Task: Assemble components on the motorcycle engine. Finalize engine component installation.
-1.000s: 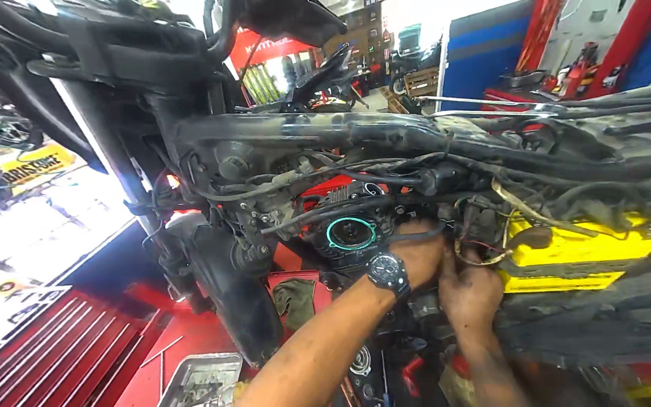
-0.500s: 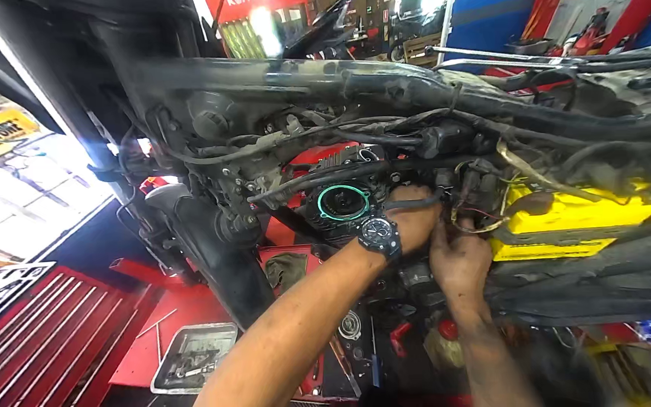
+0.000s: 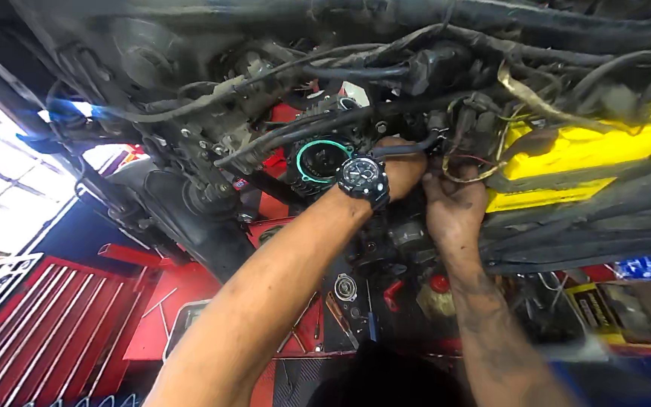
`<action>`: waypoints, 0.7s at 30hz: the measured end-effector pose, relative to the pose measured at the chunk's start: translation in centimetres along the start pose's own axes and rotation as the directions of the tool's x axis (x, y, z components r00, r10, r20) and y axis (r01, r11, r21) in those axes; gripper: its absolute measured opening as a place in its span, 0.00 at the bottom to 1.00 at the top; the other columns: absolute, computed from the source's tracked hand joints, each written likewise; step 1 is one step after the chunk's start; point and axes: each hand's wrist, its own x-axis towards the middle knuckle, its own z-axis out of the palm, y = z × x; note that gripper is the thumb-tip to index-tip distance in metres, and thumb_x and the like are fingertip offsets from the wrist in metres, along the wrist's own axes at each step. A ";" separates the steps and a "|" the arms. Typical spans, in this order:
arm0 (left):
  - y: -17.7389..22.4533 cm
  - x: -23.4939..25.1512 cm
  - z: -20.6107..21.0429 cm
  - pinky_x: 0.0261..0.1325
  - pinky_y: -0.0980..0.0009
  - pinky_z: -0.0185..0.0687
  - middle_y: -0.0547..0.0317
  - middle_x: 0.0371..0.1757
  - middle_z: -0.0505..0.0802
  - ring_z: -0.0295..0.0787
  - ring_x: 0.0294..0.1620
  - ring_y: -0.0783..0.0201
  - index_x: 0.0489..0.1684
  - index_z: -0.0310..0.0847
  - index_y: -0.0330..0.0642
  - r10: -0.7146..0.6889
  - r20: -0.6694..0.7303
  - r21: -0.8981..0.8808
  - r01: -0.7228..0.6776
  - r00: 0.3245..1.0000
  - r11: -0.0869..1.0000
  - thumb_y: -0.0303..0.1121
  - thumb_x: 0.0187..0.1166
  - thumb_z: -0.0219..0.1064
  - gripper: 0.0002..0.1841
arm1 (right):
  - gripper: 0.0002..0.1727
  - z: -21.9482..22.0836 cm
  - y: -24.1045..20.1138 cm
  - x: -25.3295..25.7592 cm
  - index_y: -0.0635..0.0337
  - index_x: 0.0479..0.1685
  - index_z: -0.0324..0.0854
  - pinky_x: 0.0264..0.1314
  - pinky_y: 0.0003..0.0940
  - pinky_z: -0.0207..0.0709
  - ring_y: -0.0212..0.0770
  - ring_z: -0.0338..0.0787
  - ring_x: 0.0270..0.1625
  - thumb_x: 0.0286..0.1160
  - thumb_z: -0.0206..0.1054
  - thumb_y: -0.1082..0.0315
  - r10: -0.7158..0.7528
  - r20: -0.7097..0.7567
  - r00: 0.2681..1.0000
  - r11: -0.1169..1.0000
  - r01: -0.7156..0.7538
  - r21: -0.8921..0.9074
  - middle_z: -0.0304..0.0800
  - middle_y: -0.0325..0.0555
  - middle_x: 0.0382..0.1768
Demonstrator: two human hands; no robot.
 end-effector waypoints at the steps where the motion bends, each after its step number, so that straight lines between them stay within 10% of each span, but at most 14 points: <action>1: 0.6 -0.2 0.4 0.56 0.40 0.83 0.35 0.48 0.93 0.91 0.53 0.37 0.44 0.89 0.30 -0.024 -0.009 0.041 0.025 1.000 0.999 0.30 0.81 0.65 0.11 | 0.15 0.0 0.2 -0.3 0.57 0.59 0.81 0.57 0.32 0.91 0.29 0.95 0.49 0.76 0.74 0.69 -0.021 -0.019 1.000 1.000 0.021 0.009 0.96 0.37 0.47; 13: 1.8 0.0 1.0 0.69 0.48 0.80 0.38 0.63 0.90 0.84 0.70 0.41 0.53 0.88 0.31 -0.241 -0.044 0.105 0.245 0.969 0.964 0.27 0.86 0.56 0.14 | 0.14 -1.7 0.9 -4.2 0.68 0.58 0.82 0.54 0.36 0.94 0.40 0.94 0.52 0.77 0.72 0.75 -0.321 -0.286 0.903 0.938 0.344 0.033 0.91 0.51 0.55; 21: 1.2 0.0 1.5 0.77 0.48 0.72 0.36 0.60 0.89 0.81 0.71 0.40 0.49 0.86 0.27 -0.083 -0.003 0.291 0.081 0.997 0.953 0.25 0.85 0.53 0.14 | 0.14 -6.2 0.1 -6.5 0.66 0.60 0.78 0.55 0.35 0.92 0.41 0.94 0.54 0.78 0.70 0.77 -0.256 -0.264 0.930 0.942 0.301 0.149 0.91 0.50 0.60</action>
